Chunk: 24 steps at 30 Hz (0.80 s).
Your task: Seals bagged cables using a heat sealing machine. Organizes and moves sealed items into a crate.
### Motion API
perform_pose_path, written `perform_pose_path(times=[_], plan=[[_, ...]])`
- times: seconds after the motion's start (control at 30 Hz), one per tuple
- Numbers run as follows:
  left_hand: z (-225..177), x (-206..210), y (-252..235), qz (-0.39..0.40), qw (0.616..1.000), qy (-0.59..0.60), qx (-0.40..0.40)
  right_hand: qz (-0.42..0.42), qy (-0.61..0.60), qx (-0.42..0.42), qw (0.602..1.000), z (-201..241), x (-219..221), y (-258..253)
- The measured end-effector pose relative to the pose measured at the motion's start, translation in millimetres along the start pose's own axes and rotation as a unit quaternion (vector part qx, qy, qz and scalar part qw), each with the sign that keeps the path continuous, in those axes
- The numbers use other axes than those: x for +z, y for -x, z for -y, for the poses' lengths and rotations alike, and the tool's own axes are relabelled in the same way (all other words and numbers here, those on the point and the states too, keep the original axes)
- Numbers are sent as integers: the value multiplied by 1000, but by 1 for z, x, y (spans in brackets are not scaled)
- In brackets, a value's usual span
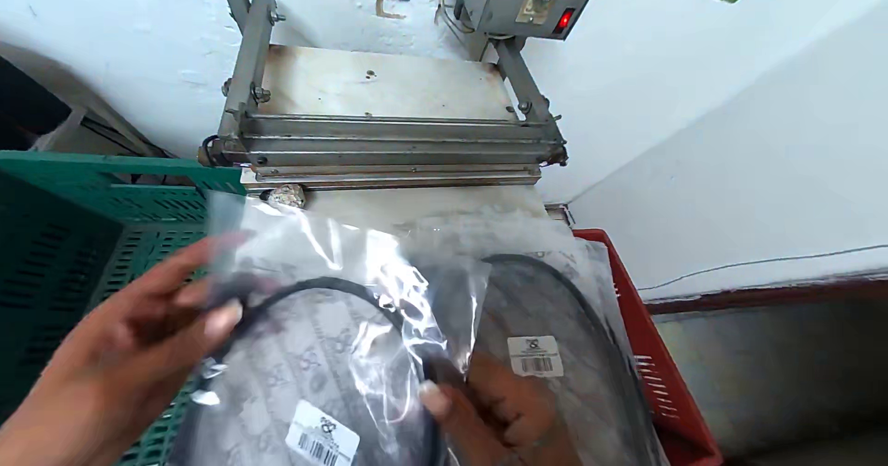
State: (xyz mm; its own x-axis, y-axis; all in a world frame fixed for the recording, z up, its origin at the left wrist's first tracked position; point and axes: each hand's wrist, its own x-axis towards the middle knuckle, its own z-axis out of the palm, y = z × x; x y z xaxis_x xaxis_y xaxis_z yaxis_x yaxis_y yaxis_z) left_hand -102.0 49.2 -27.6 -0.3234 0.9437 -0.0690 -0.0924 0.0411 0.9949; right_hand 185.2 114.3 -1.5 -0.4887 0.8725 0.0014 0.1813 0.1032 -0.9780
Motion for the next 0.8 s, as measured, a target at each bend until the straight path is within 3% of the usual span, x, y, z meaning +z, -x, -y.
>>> perform_pose_path(times=[0.13, 0.23, 0.4, 0.57, 0.8], plan=[[8, 33, -46, -73, 983, 38, -166, -35, 57, 32, 997, 0, -6, -5], [10, 40, -60, -44, 968, 61, -240, -57, 103, 38, 992, -11, -32, -28], [10, 61, -87, -102, 977, 54, -181, -91, 208, 81, 971, -16, -66, -96], [28, 74, -131, -196, 968, 33, -155, -126, 128, 209, 961, -42, -65, -177], [41, 80, -145, -253, 953, 19, -168, -144, 92, 236, 957, -56, -61, -191]])
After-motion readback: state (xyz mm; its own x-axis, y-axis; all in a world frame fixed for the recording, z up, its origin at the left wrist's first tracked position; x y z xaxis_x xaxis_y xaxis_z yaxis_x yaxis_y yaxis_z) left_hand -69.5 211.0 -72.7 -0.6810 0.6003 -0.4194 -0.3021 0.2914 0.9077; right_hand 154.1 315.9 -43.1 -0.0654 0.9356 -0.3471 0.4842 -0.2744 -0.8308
